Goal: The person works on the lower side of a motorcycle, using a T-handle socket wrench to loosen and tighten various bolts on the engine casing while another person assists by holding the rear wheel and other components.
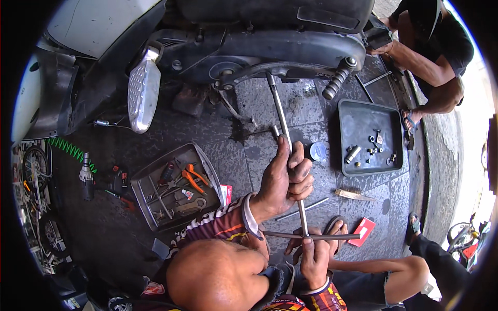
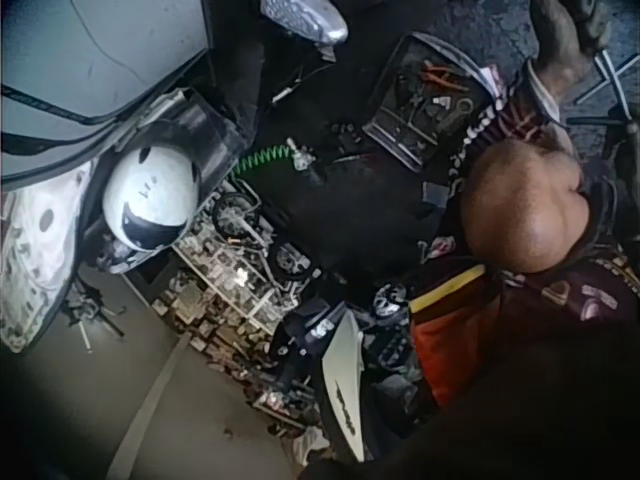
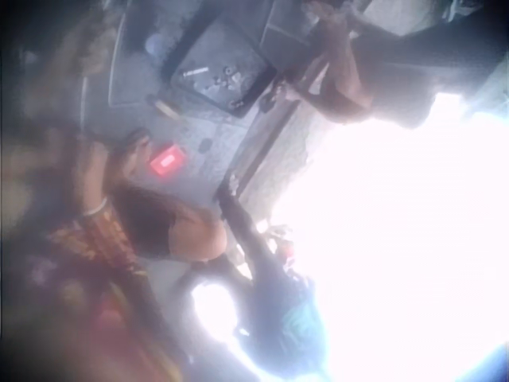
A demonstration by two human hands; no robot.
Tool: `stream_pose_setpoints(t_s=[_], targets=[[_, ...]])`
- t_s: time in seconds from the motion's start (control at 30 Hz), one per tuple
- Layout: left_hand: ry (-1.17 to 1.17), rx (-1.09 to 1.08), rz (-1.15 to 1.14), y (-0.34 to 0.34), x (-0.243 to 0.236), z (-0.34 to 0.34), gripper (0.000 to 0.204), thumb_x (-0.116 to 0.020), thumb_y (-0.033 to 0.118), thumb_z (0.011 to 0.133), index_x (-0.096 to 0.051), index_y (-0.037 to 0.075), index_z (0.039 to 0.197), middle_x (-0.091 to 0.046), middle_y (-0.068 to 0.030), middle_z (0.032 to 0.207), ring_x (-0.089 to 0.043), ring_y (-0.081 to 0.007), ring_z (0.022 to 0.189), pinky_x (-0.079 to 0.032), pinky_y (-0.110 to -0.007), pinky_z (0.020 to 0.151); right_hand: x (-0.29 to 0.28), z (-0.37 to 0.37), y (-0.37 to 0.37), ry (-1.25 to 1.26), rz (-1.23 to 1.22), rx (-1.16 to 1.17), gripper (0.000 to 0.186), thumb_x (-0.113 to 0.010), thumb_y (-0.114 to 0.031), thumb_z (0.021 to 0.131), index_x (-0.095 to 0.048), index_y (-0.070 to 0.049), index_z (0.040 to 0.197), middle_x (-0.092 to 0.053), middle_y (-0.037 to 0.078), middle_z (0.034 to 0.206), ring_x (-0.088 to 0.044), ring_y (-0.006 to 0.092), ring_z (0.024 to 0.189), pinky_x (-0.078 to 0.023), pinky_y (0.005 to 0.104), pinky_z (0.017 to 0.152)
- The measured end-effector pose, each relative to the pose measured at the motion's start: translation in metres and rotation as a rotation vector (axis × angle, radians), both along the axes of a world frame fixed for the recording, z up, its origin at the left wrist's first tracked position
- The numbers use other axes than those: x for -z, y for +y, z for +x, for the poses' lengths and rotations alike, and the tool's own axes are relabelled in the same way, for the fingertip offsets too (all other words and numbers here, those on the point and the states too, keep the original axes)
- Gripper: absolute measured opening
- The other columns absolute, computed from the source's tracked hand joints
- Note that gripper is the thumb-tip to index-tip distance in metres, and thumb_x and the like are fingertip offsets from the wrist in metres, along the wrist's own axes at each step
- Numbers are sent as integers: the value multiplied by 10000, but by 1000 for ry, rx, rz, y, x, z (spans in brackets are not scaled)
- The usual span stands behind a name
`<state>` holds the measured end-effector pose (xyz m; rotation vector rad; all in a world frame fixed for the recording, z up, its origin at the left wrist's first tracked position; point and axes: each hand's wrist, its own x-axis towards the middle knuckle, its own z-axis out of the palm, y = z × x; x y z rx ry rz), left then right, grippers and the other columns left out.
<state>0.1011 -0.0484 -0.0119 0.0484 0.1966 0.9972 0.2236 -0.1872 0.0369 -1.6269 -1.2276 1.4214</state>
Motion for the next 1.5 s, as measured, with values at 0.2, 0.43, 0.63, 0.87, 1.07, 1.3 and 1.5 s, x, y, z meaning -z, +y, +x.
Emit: stream_pose_setpoints(t_s=[0.2, 0.43, 0.63, 0.87, 1.07, 1.3, 1.5], targets=[[6, 13, 9, 5, -1, -1, 482, -251, 601, 939, -328, 179, 720, -213, 51, 527, -145, -60, 364, -153, -218, 332, -4, -3, 1, 0, 11, 4, 269, -409, -195, 982, -541, 39, 997, -626, 82, 653, -529, 108, 424, -397, 241, 409], [-164, 38, 145, 11, 11, -13, 480, -237, 566, 958, -348, 159, 730, -251, 36, 535, -243, -79, 388, -258, -237, 366, 1, -10, 6, -194, 244, -24, 297, -424, -211, 979, -554, 55, 999, -607, 113, 635, -507, 151, 404, -398, 250, 408], [413, 209, 862, -22, 21, -13, 464, -302, 457, 986, -487, 59, 837, -460, -42, 785, -441, -136, 794, -346, -297, 779, 22, -23, -25, 713, -326, 272, 659, -248, -475, 995, -580, 91, 941, -569, 120, 584, -482, 148, 403, -376, 258, 395], [671, 351, 369, -42, -9, -49, 303, -455, 337, 980, -523, 66, 862, -453, 51, 706, -356, -18, 585, -273, -181, 516, -40, -12, -47, 293, -278, 285, 806, -621, -133, 846, -115, 23, 1454, -478, 144, 1314, -491, 178, 1175, -400, 253, 981], [815, 258, 339, -31, -20, -51, 280, -461, 306, 982, -541, 71, 853, -406, 72, 651, -344, -15, 538, -267, -183, 475, -9, -24, -24, 191, 240, -306, 566, -462, -39, 837, -321, 36, 1380, -621, 156, 888, -613, 203, 671, -484, 304, 645], [906, 248, 297, -19, -32, -47, 289, -447, 303, 983, -499, 84, 802, -478, 30, 731, -384, -14, 624, -297, -160, 528, -19, -32, -14, 71, 19, -96, 533, -527, -15, 834, -397, 27, 1350, -366, 309, 1360, -468, 327, 1224, -381, 377, 995], [942, 226, 240, -12, -29, -47, 338, -458, 374, 971, -486, 81, 804, -453, 22, 683, -315, -11, 526, -224, -165, 453, -5, -15, -26, -41, -85, -209, 584, -487, -4, 848, -308, 22, 1403, -599, 235, 1009, -619, 331, 920, -478, 378, 792]])
